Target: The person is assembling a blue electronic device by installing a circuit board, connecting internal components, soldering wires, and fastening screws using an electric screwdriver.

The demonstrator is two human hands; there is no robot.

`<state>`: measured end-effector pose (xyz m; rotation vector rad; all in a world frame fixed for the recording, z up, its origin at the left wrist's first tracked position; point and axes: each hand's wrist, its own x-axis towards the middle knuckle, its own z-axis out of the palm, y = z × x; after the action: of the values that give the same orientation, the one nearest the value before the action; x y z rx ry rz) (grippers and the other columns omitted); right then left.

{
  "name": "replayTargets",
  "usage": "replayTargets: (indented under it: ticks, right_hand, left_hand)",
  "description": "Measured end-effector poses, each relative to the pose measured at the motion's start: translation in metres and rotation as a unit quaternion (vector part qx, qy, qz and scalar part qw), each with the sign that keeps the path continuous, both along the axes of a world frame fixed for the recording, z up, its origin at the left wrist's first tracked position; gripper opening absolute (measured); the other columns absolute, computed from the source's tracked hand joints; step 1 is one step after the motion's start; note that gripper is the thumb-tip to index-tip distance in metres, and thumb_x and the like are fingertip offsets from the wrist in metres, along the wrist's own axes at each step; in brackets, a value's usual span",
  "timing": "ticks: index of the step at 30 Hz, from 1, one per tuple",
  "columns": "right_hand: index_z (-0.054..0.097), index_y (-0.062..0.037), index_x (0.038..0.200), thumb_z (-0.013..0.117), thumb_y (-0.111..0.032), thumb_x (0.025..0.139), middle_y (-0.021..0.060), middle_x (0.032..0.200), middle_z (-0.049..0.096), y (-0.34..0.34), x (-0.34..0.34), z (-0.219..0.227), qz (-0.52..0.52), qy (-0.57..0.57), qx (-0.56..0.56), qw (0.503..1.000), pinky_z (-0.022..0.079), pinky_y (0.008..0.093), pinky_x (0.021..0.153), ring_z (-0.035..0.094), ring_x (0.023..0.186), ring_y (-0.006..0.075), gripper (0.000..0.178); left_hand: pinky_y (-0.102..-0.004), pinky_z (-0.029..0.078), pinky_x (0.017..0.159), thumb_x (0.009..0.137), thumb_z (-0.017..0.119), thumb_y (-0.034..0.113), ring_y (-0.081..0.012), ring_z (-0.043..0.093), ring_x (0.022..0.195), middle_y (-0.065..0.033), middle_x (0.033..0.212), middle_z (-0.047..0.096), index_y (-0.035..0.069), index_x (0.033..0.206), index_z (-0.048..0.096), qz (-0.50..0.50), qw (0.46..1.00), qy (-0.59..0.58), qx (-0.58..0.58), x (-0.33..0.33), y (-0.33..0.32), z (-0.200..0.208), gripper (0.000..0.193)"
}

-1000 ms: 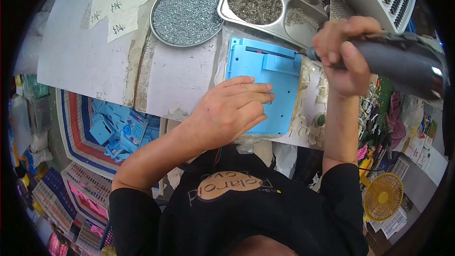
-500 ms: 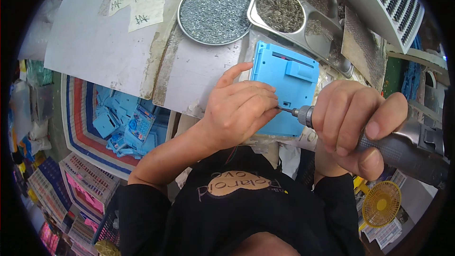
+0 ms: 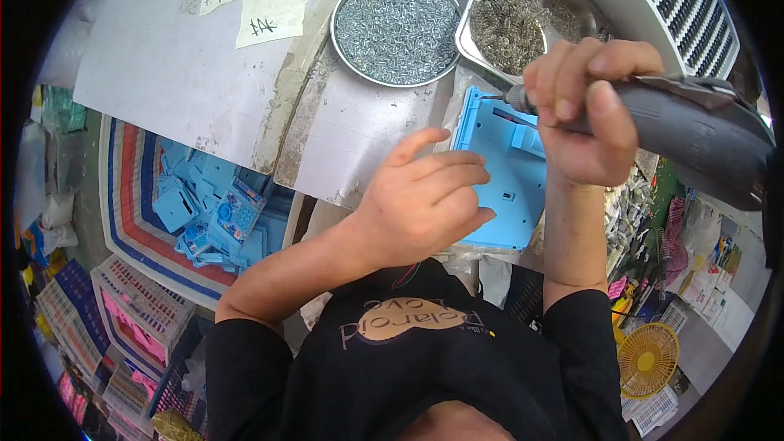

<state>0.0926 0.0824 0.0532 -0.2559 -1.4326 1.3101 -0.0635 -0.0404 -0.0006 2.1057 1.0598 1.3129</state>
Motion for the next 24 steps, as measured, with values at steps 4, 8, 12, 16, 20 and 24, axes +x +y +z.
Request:
replayTargets:
  ticks: [4, 8, 12, 16, 20, 24]
  right_hand:
    - [0.048, -0.0057, 0.1, 0.056, -0.014, 0.093, 0.0054, 0.068, 0.048, -0.002, 0.002, 0.0, -0.005, -0.058, -0.015, 0.998, 0.041, 0.0338, 0.057, 0.043, 0.056, 0.0154, 0.014]
    - [0.044, -0.0067, 0.094, 0.056, -0.011, 0.093, 0.0065, 0.066, 0.047, -0.002, -0.007, -0.005, -0.028, -0.089, -0.014, 0.996, 0.04, 0.033, 0.054, 0.043, 0.055, 0.0152, 0.013]
    - [0.043, -0.007, 0.092, 0.056, -0.009, 0.092, 0.0069, 0.065, 0.047, -0.006, -0.009, -0.01, -0.063, -0.12, -0.015, 0.991, 0.039, 0.0333, 0.052, 0.042, 0.055, 0.0154, 0.014]
    - [0.043, -0.0066, 0.092, 0.056, -0.008, 0.091, 0.0068, 0.065, 0.046, -0.003, -0.011, -0.004, -0.041, -0.108, -0.062, 0.991, 0.039, 0.0334, 0.052, 0.042, 0.056, 0.015, 0.014]
    - [0.042, -0.0061, 0.091, 0.057, -0.009, 0.092, 0.0057, 0.065, 0.048, -0.015, 0.004, 0.012, 0.043, -0.059, -0.042, 0.996, 0.039, 0.0329, 0.052, 0.044, 0.056, 0.0148, 0.015]
    - [0.042, -0.0065, 0.088, 0.062, -0.013, 0.093, 0.0054, 0.064, 0.049, -0.027, -0.005, -0.004, -0.048, -0.131, -0.034, 0.99, 0.041, 0.0322, 0.053, 0.044, 0.055, 0.0141, 0.022]
  left_hand:
    - [-0.0422, 0.042, 0.093, 0.078, 0.082, 0.015, -0.0169, 0.072, 0.105, -0.0026, 0.105, 0.074, 0.011, 0.076, 0.053, 0.038, 0.997, 0.059, 0.026, 0.008, -0.004, -0.006, 0.029]
    - [-0.0385, 0.037, 0.084, 0.079, 0.081, 0.016, -0.015, 0.072, 0.105, -0.0022, 0.107, 0.074, 0.012, 0.075, 0.053, 0.059, 0.995, 0.078, 0.024, 0.011, -0.011, -0.009, 0.028]
    - [-0.0384, 0.033, 0.08, 0.079, 0.08, 0.015, -0.0131, 0.071, 0.105, -0.0012, 0.107, 0.074, 0.012, 0.076, 0.054, 0.06, 0.994, 0.084, 0.019, 0.011, -0.009, -0.007, 0.026]
    - [-0.0379, 0.031, 0.08, 0.079, 0.08, 0.015, -0.0113, 0.072, 0.104, 0.0, 0.106, 0.074, 0.012, 0.075, 0.053, 0.07, 0.992, 0.105, 0.014, 0.012, -0.01, -0.005, 0.027]
    - [-0.0374, 0.031, 0.08, 0.08, 0.079, 0.015, -0.0111, 0.072, 0.104, 0.0006, 0.106, 0.074, 0.012, 0.076, 0.053, 0.081, 0.991, 0.102, 0.02, 0.014, -0.011, -0.009, 0.026]
    - [-0.0376, 0.03, 0.08, 0.08, 0.079, 0.015, -0.0117, 0.072, 0.105, 0.0004, 0.105, 0.074, 0.012, 0.078, 0.054, 0.078, 0.991, 0.103, 0.019, 0.013, -0.013, -0.007, 0.025]
